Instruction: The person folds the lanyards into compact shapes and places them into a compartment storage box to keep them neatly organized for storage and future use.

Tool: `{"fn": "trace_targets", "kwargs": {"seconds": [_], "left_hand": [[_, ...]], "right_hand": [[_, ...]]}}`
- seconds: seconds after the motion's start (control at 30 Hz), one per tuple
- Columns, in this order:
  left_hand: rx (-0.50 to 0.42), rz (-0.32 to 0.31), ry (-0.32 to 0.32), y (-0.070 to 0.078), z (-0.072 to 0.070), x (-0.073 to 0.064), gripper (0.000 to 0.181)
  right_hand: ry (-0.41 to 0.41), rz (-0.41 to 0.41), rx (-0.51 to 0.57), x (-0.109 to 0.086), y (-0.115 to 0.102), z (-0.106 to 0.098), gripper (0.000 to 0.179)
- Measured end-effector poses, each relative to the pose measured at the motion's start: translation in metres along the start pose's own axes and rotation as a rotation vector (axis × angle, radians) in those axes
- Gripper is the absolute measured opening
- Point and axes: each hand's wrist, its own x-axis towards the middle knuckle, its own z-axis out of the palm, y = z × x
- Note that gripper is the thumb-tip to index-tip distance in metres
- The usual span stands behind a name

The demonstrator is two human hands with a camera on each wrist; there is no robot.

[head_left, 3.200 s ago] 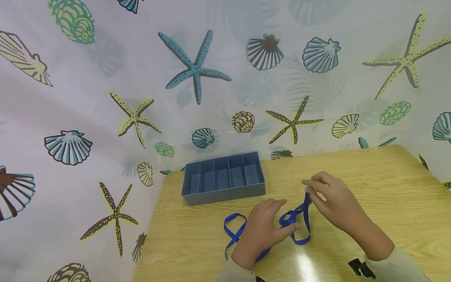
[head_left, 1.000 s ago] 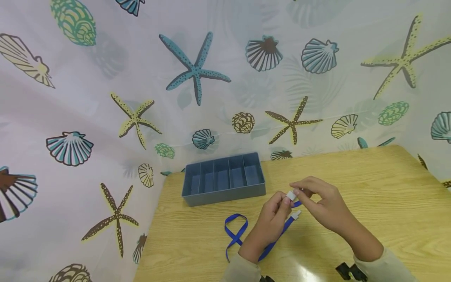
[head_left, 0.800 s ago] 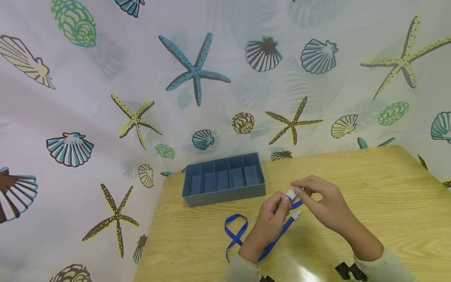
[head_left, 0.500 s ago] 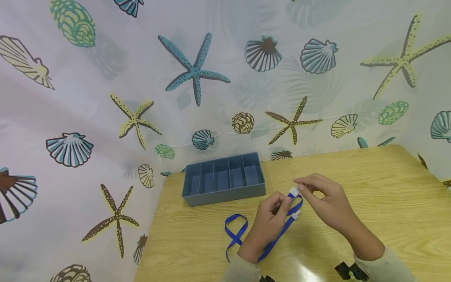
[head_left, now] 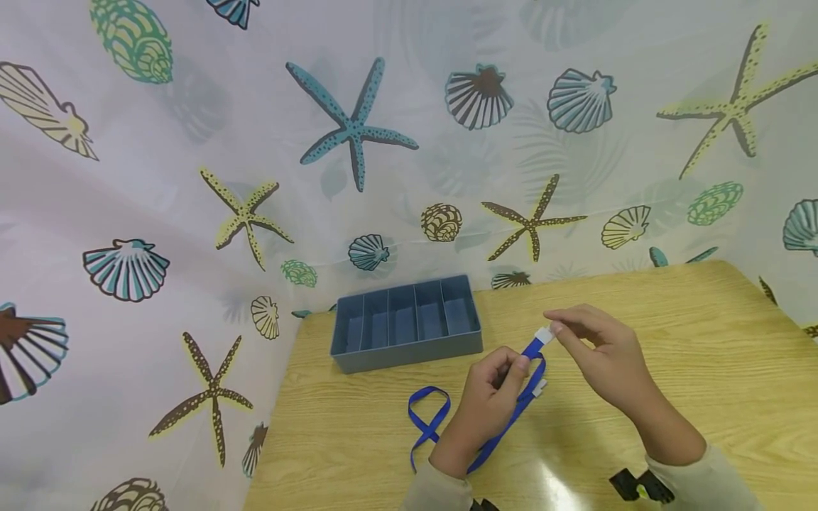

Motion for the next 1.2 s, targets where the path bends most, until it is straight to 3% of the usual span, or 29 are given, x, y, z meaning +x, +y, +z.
{"fn": "trace_targets", "kwargs": {"seconds": [0.2, 0.47, 1.1, 1.2], "left_hand": [[-0.006, -0.058, 0.002, 0.002, -0.002, -0.001, 0.027], [0.016, 0.014, 0.016, -0.001, -0.005, -0.003, 0.028], [-0.003, -0.021, 0.043, 0.001, -0.014, -0.007, 0.028], [-0.002, 0.006, 0.054, 0.0, -0.016, -0.007, 0.025]], "right_hand": [[0.049, 0.039, 0.003, 0.003, 0.0, -0.006, 0.021], [0.126, 0.078, 0.022, 0.007, 0.001, -0.014, 0.022], [0.237, 0.109, 0.041, 0.014, 0.012, -0.037, 0.021], [0.258, 0.135, 0.05, 0.016, 0.012, -0.042, 0.02]]}}
